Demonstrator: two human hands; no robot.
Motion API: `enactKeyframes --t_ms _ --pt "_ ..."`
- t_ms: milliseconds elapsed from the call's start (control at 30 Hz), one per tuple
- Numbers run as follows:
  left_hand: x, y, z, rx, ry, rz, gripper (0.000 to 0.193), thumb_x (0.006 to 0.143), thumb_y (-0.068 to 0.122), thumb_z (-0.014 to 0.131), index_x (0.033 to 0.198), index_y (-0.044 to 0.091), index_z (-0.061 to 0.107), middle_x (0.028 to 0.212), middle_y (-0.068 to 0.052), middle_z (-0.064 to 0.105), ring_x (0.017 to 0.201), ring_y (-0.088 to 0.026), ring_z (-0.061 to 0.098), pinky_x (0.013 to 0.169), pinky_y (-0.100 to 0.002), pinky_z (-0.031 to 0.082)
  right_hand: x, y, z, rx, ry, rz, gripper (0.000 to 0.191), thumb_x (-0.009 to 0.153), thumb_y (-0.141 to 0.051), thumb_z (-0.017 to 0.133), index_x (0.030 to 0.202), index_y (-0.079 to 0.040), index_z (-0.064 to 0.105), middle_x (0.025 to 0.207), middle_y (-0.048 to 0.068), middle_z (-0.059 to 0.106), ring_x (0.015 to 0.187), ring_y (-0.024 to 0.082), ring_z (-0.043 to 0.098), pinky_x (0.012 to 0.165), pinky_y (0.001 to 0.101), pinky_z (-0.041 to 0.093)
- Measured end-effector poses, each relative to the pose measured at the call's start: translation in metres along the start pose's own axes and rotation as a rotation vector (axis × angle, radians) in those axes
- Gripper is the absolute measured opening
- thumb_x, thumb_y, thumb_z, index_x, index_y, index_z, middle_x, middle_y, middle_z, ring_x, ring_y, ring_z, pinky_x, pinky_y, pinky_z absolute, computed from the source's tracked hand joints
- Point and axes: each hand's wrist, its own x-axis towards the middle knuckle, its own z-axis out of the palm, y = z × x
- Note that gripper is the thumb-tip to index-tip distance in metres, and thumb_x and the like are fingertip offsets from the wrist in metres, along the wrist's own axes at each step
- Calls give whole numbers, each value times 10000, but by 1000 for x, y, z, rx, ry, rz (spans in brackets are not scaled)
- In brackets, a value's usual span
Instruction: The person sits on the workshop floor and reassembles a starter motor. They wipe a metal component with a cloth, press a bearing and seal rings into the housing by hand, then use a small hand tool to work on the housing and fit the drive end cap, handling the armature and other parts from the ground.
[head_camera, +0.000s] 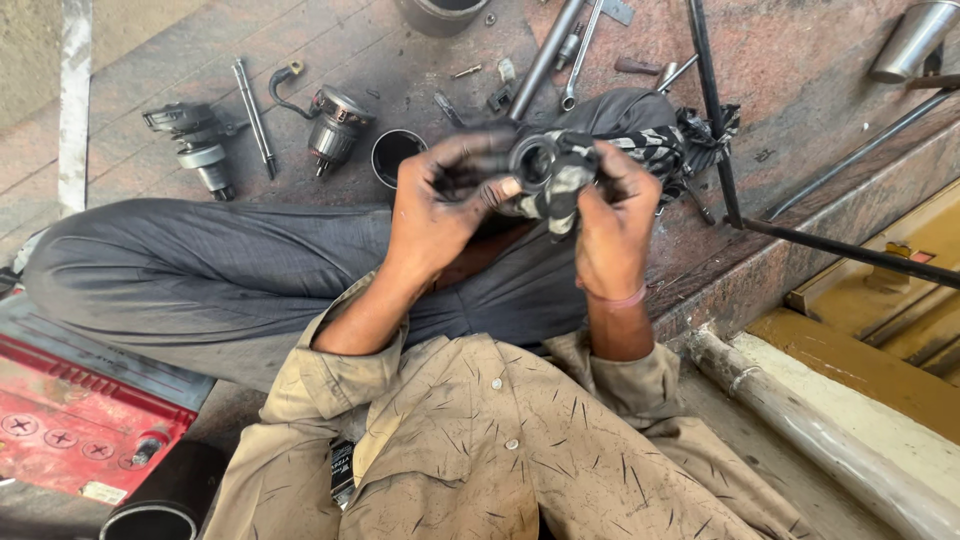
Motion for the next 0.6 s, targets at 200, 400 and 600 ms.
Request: enactKeyframes --t_ms 200,400,600 --pt "-14 -14 4 292 43 159 299 951 3 776 1245 -11 721 959 -47 753 845 -60 653 768 -225 560 -13 -3 2 -73 23 -85 207 957 34 692 1157 85 705 1003 45 717 863 58 637 779 209 516" --pt "-18 -2 1 475 -47 316 277 931 13 787 1202 13 730 995 -92 768 867 -96 690 795 -256 563 -17 -10 3 -73 0 -64 164 975 -6 740 1118 68 711 987 27 724 872 53 645 798 210 523" --pt "-16 7 -1 576 -127 307 289 903 23 783 1189 23 740 967 -115 768 855 -113 707 778 -262 553 -12 -15 -8 -173 -75 56 110 958 -8 768 1044 49 729 889 -13 687 775 16 581 682 187 458"
